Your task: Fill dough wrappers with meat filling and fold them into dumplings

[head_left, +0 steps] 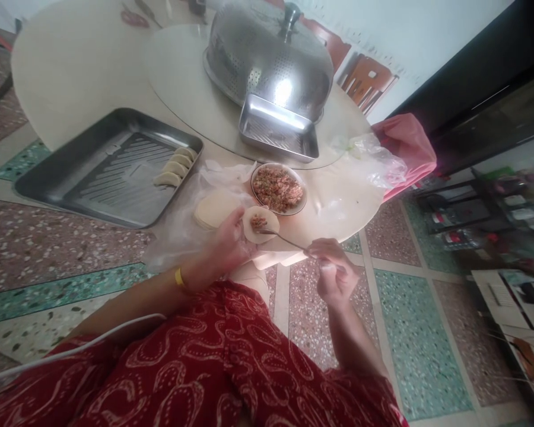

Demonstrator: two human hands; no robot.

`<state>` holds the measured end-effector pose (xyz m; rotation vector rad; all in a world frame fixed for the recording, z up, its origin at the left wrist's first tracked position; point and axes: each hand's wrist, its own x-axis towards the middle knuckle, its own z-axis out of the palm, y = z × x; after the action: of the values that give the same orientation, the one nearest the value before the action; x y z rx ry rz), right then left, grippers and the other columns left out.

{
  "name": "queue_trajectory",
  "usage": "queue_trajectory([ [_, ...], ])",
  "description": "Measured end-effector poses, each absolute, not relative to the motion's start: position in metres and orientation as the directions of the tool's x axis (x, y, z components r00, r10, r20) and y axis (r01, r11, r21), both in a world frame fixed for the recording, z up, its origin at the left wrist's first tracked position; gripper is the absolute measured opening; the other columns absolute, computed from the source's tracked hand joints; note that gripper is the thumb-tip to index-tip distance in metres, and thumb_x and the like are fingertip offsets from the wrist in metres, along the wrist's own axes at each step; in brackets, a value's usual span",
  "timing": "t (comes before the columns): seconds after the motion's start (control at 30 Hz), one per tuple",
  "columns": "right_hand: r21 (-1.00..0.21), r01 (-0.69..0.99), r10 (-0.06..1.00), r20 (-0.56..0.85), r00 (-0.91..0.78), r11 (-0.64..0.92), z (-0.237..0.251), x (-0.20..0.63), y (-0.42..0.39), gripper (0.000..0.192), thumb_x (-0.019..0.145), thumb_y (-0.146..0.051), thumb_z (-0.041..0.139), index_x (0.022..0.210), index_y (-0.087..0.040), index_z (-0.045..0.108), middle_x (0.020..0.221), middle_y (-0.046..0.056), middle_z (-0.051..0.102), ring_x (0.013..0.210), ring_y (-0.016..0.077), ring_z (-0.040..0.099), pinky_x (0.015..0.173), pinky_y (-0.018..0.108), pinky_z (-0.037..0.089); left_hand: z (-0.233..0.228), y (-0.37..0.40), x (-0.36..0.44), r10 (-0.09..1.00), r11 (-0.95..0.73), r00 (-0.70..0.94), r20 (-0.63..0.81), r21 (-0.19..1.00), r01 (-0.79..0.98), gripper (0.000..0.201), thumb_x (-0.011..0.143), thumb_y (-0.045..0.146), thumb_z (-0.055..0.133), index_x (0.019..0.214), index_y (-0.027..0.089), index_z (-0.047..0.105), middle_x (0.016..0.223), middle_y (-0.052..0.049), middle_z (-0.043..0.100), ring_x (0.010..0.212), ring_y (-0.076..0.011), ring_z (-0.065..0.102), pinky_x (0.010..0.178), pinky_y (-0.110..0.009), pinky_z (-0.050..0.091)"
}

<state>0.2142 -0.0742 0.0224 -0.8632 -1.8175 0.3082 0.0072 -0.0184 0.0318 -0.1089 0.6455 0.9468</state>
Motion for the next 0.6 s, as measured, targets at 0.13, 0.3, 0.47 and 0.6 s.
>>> queue_trajectory([
  [0.13,-0.604,0.442,0.721,0.674,-0.159,0.663,0.021,0.214,-0.074,0.019,0.099,-0.033,0.051,0.105,-0.033,0.069,0.083,0.002,0.077,0.075,0.0233,0.072,0.068,0.045,0.059,0.031,-0.021,0.007,0.700,0.620,0.443,-0.560,0.170,-0.766,0.043,0.105,0.036,0.032,0.119,0.010,0.064,0.088,-0.010,0.073,0.080,-0.0209,0.070,0.080,-0.034,0.058],
  [0.3,-0.581,0.426,0.683,0.718,-0.131,0.693,0.023,0.214,-0.066,0.019,0.099,-0.033,0.053,0.109,-0.035,0.069,0.084,0.002,0.077,0.079,0.0235,0.073,0.067,0.044,0.060,0.030,-0.024,0.006,0.718,0.631,0.478,-0.506,0.181,-0.754,0.045,0.106,0.035,0.030,0.118,0.010,0.065,0.089,-0.010,0.074,0.082,-0.0208,0.071,0.083,-0.035,0.058],
  [0.47,-0.597,0.456,0.724,0.667,-0.175,0.660,0.018,0.216,-0.056,0.018,0.098,-0.034,0.054,0.106,-0.033,0.070,0.087,0.004,0.077,0.083,0.0237,0.073,0.072,0.045,0.061,0.030,-0.025,0.006,0.705,0.647,0.483,-0.519,0.191,-0.739,0.043,0.105,0.036,0.034,0.124,0.011,0.064,0.088,-0.010,0.075,0.080,-0.0222,0.071,0.084,-0.039,0.059],
  [0.6,-0.603,0.441,0.728,0.654,-0.203,0.665,0.015,0.218,-0.058,0.018,0.098,-0.034,0.054,0.105,-0.032,0.070,0.090,0.004,0.078,0.084,0.0238,0.073,0.073,0.045,0.060,0.029,-0.023,0.006,0.713,0.631,0.454,-0.535,0.207,-0.748,0.044,0.105,0.036,0.033,0.114,0.011,0.067,0.089,-0.010,0.075,0.081,-0.0204,0.071,0.081,-0.034,0.059],
])
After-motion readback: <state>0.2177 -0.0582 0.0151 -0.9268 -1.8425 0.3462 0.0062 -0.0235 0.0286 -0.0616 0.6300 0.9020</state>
